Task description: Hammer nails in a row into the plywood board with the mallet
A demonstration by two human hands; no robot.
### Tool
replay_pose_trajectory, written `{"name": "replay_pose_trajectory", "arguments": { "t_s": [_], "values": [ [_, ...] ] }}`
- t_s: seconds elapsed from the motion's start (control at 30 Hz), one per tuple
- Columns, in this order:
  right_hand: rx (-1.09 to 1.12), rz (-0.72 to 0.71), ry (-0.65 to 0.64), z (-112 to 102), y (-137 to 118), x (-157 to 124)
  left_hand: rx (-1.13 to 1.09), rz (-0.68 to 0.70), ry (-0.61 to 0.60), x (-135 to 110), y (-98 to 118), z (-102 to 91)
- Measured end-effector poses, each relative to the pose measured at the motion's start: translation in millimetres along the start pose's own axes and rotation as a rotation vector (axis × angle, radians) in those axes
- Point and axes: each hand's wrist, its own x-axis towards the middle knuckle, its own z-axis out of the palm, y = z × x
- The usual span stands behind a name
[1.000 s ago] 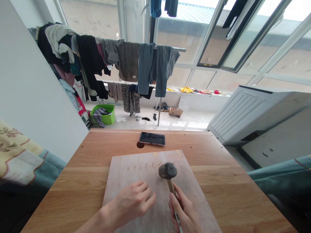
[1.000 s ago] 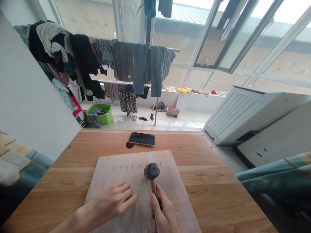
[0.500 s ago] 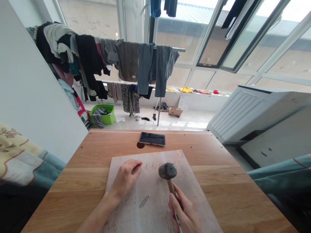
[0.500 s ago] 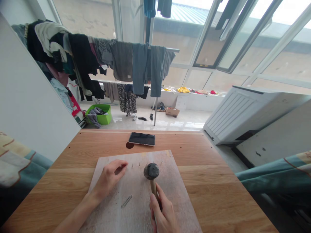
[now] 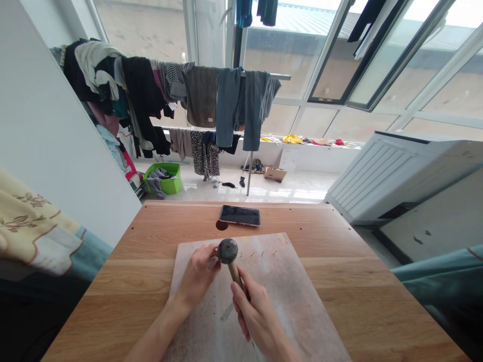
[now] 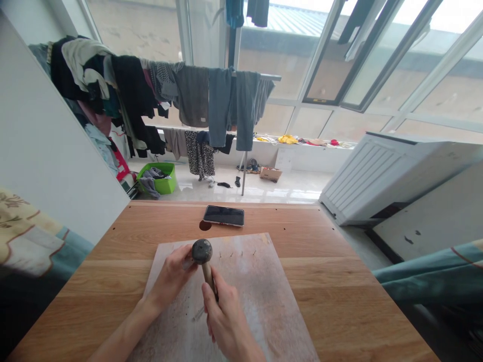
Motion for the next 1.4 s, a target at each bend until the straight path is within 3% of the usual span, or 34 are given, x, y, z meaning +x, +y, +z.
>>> {"name": "replay_pose_trajectory", "arguments": {
  "t_s": [0.27, 0.37, 0.5, 0.63, 0.73, 0.83, 0.93, 1.1, 1.23, 1.4],
  "values": [
    [0.012, -0.003, 0.001, 3, 9, -3, 0.065, 0.111, 0.007, -2, -1, -1.6],
    [0.048, -0.022, 0.039, -3, 12, -8, 0.177, 0.186, -0.030, -18, 14, -10.3],
    [0.098, 0.030, 0.120, -19, 20, -18, 0.399, 0.333, -0.220, -52, 41, -16.8],
    [0.107, 0.065, 0.171, -31, 26, -26, 0.661, 0.558, -0.292, -77, 49, -8.4],
    [0.095, 0.070, 0.183, -34, 29, -29, 0.758, 0.663, -0.305, -82, 50, -2.4],
    [0.088, 0.081, 0.193, -35, 32, -33, 0.718, 0.615, -0.358, -78, 51, -5.8],
    [0.088, 0.086, 0.189, -35, 35, -36, 0.568, 0.427, -0.403, -70, 47, -18.6],
    [0.092, 0.116, 0.177, -35, 40, -38, 0.424, 0.121, -0.288, -44, 24, -40.2],
    [0.092, 0.126, 0.160, -33, 40, -37, 0.503, 0.100, -0.298, -22, 15, -44.7],
    [0.107, 0.148, 0.157, -33, 38, -37, 0.737, 0.160, -0.359, -11, 23, -40.4]
  ]
}}
